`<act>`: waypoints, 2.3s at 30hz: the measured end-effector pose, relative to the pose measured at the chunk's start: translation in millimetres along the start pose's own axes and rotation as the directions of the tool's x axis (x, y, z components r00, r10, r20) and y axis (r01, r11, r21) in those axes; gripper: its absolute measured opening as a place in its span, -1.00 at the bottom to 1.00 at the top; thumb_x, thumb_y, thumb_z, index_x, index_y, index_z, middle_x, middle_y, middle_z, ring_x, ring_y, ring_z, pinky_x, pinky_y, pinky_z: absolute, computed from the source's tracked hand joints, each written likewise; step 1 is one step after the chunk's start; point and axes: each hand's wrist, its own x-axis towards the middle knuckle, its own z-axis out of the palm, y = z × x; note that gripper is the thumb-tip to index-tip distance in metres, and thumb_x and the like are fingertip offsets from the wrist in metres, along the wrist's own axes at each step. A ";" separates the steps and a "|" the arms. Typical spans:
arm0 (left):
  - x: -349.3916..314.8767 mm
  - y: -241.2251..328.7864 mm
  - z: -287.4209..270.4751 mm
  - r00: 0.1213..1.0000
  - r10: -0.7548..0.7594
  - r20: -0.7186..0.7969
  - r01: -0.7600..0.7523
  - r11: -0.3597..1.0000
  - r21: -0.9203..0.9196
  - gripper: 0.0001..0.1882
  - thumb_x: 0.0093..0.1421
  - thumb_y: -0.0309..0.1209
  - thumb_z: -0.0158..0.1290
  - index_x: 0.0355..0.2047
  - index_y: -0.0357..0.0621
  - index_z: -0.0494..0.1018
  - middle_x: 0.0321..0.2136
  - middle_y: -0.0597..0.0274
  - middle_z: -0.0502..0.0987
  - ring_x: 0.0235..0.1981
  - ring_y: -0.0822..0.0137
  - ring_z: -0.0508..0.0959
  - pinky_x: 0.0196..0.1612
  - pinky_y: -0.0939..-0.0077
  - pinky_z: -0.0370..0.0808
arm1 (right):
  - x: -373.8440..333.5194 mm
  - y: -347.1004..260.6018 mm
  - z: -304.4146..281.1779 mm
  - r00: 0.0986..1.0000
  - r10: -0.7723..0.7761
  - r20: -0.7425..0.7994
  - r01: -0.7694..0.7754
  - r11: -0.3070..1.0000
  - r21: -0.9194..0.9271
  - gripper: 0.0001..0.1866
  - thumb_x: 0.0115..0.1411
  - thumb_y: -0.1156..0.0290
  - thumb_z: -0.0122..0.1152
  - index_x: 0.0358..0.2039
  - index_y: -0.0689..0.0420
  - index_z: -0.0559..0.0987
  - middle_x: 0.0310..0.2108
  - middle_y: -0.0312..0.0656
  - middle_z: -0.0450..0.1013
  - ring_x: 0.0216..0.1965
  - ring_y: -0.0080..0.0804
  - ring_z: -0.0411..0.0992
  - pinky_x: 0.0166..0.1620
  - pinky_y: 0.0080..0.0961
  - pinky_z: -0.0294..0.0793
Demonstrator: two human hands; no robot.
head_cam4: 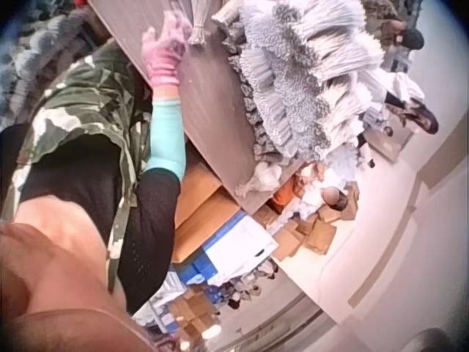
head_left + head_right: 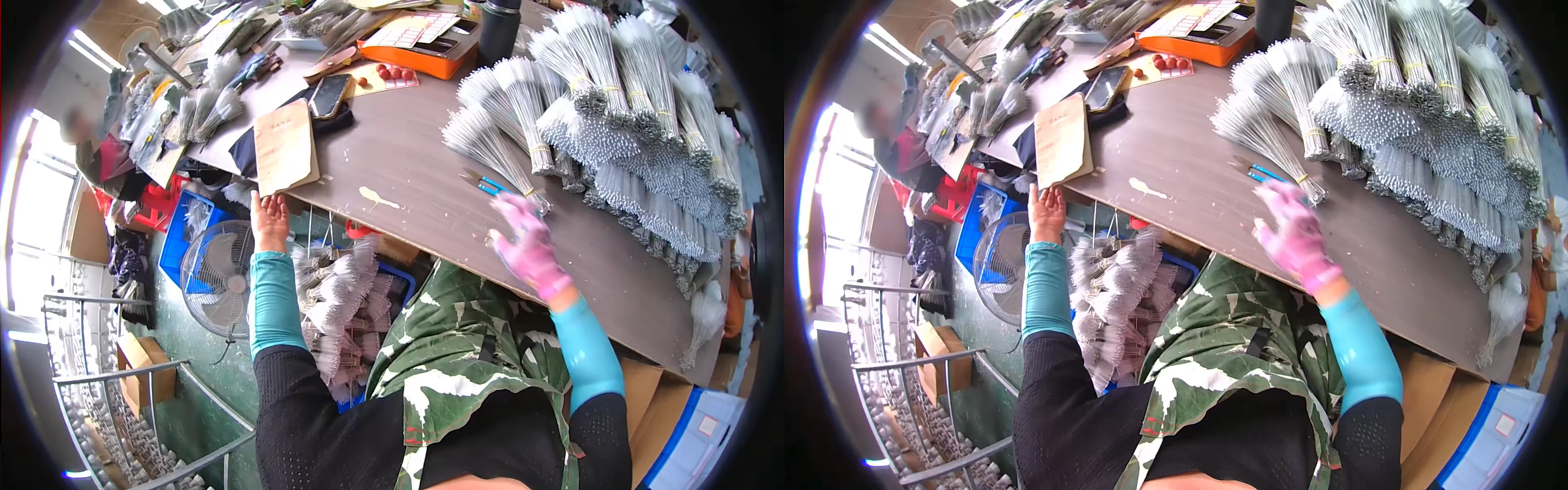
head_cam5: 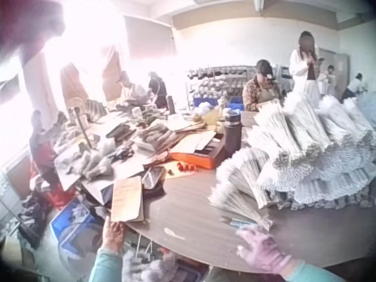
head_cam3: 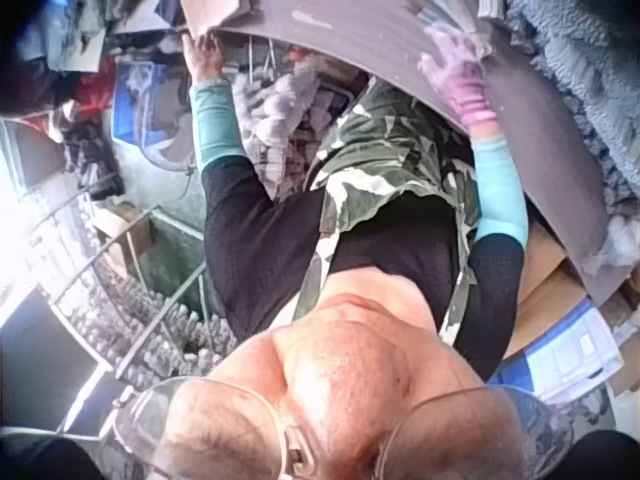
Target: Assembling wire-core brushes by threading metal rods through white bristle bundles and securing them.
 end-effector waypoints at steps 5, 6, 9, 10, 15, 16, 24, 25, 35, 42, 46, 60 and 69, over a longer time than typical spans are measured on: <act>21.9 8.2 -10.2 0.987 0.030 0.159 -0.029 1.000 -0.013 -0.86 0.18 -0.29 0.05 -0.38 -0.08 0.43 -0.45 0.34 0.52 -0.39 0.41 0.53 -0.47 0.65 0.43 | 47.4 25.9 74.6 0.998 -0.048 -0.033 0.026 0.874 -0.486 -0.61 0.02 0.39 0.07 -0.08 0.13 0.42 -0.07 -0.07 0.34 -0.10 -0.15 0.35 -0.09 -0.34 0.39; 22.6 12.7 -16.6 0.956 0.103 0.273 -0.093 0.994 -0.049 -0.88 0.19 -0.32 0.03 -0.37 -0.08 0.43 -0.45 0.34 0.52 -0.37 0.41 0.53 -0.45 0.67 0.42 | 54.1 24.4 74.0 0.996 -0.079 -0.043 0.052 0.892 -0.449 -0.66 0.04 0.40 0.02 -0.12 0.10 0.44 -0.18 -0.12 0.38 -0.19 -0.21 0.37 -0.17 -0.35 0.40; -14.3 16.9 -1.4 0.897 0.214 0.386 -0.167 0.974 -0.151 -0.91 0.22 -0.38 -0.01 -0.36 -0.10 0.43 -0.45 0.34 0.52 -0.37 0.43 0.51 -0.41 0.69 0.40 | 52.9 28.4 74.6 0.998 -0.017 -0.058 -0.015 0.859 -0.511 -0.78 0.05 0.40 0.00 -0.26 0.08 0.49 -0.33 -0.18 0.40 -0.27 -0.26 0.38 -0.24 -0.35 0.39; -36.7 18.3 7.1 0.911 0.181 0.370 -0.124 0.977 -0.172 -0.90 0.24 -0.38 -0.04 -0.35 -0.11 0.43 -0.44 0.36 0.51 -0.43 0.43 0.49 -0.41 0.67 0.40 | 51.3 29.3 70.2 0.999 -0.006 -0.053 -0.022 0.856 -0.516 -0.78 0.05 0.40 0.00 -0.26 0.08 0.49 -0.33 -0.18 0.40 -0.27 -0.26 0.38 -0.24 -0.35 0.39; -74.3 -5.5 14.2 0.706 0.106 0.700 0.032 0.983 -0.181 -0.86 0.24 -0.35 -0.04 -0.38 -0.16 0.39 -0.47 0.35 0.41 -0.42 0.42 0.39 -0.38 0.66 0.36 | 43.3 42.6 63.5 0.983 -0.180 -0.017 0.148 0.853 -0.501 -0.85 0.07 0.38 -0.04 -0.34 0.06 0.45 -0.40 -0.20 0.37 -0.33 -0.26 0.39 -0.30 -0.36 0.38; -79.0 -9.5 24.8 0.731 0.092 0.676 0.008 0.990 -0.143 -0.85 0.24 -0.36 -0.04 -0.40 -0.16 0.38 -0.46 0.34 0.40 -0.40 0.42 0.42 -0.35 0.66 0.38 | 41.5 42.9 60.8 0.991 -0.131 -0.019 0.106 0.873 -0.476 -0.87 0.08 0.41 -0.04 -0.33 0.06 0.44 -0.40 -0.18 0.38 -0.35 -0.25 0.41 -0.32 -0.33 0.39; -69.5 -29.9 29.9 0.925 0.022 0.380 -0.136 0.952 0.275 -0.89 0.20 -0.31 0.03 -0.32 -0.02 0.46 -0.45 0.50 0.50 -0.50 0.62 0.45 -0.53 0.79 0.27 | 20.8 61.9 21.4 0.861 0.340 -0.377 -0.244 0.929 0.280 -0.70 0.22 0.14 0.03 -0.38 0.14 0.47 -0.60 -0.15 0.42 -0.56 -0.23 0.42 -0.45 -0.43 0.38; -67.5 -26.2 24.6 0.934 0.043 0.354 -0.159 0.938 0.307 -0.84 0.18 -0.28 0.06 -0.31 -0.07 0.46 -0.45 0.45 0.53 -0.46 0.60 0.48 -0.55 0.79 0.23 | 22.2 50.9 4.4 0.892 0.370 -0.260 -0.298 0.914 0.277 -0.69 0.16 0.13 0.11 -0.36 0.14 0.49 -0.53 -0.13 0.43 -0.49 -0.20 0.45 -0.41 -0.40 0.40; -126.8 -33.8 55.8 0.279 0.722 0.633 -0.741 -0.258 0.620 -0.73 0.04 -0.52 0.03 -0.20 -0.21 0.45 -0.40 0.13 0.44 -0.32 0.20 0.43 -0.19 0.34 0.38 | 16.2 72.6 -1.9 0.915 0.389 -0.111 -0.395 0.800 -0.452 -0.57 -0.02 0.19 0.26 -0.12 0.03 0.45 -0.24 -0.10 0.39 -0.28 -0.11 0.45 -0.26 -0.27 0.45; -232.2 -141.0 117.4 0.157 0.004 0.988 -0.937 -0.315 0.150 -0.59 -0.08 -0.63 -0.05 -0.24 0.08 0.55 -0.28 0.28 0.44 -0.19 0.19 0.39 -0.17 0.34 0.38 | -2.6 69.5 -13.0 0.918 0.397 0.004 -0.362 0.842 -0.401 -0.59 0.01 0.23 0.20 -0.10 0.02 0.43 -0.18 -0.07 0.39 -0.21 -0.10 0.44 -0.18 -0.25 0.44; -215.7 -149.1 118.6 0.211 -0.042 0.977 -0.955 -0.220 0.197 -0.68 -0.09 -0.63 -0.08 -0.34 -0.04 0.53 -0.36 0.25 0.45 -0.25 0.17 0.40 -0.17 0.31 0.36 | -32.6 68.7 -18.4 0.916 0.400 -0.032 -0.392 0.877 -0.279 -0.64 0.03 0.26 0.19 -0.14 0.06 0.46 -0.22 -0.06 0.42 -0.23 -0.10 0.44 -0.19 -0.27 0.43; -225.2 -157.4 115.0 0.204 0.025 0.979 -0.913 -0.355 0.199 -0.57 -0.07 -0.59 -0.06 -0.16 0.07 0.51 -0.27 0.28 0.40 -0.23 0.21 0.39 -0.20 0.34 0.35 | -72.5 78.1 -16.3 0.923 0.358 -0.140 -0.366 0.930 -0.038 -0.69 0.11 0.32 0.12 -0.13 0.11 0.42 -0.25 -0.04 0.42 -0.30 -0.07 0.44 -0.25 -0.25 0.42; -233.4 -155.5 85.6 0.452 0.015 0.892 -0.820 0.401 0.409 -0.81 0.01 -0.65 -0.09 -0.43 -0.21 0.52 -0.37 0.23 0.49 -0.30 0.29 0.44 -0.15 0.49 0.38 | -74.0 78.8 -15.9 0.933 0.322 -0.158 -0.332 0.943 -0.036 -0.70 0.10 0.33 0.11 -0.12 0.05 0.41 -0.24 -0.06 0.40 -0.33 -0.05 0.44 -0.29 -0.23 0.43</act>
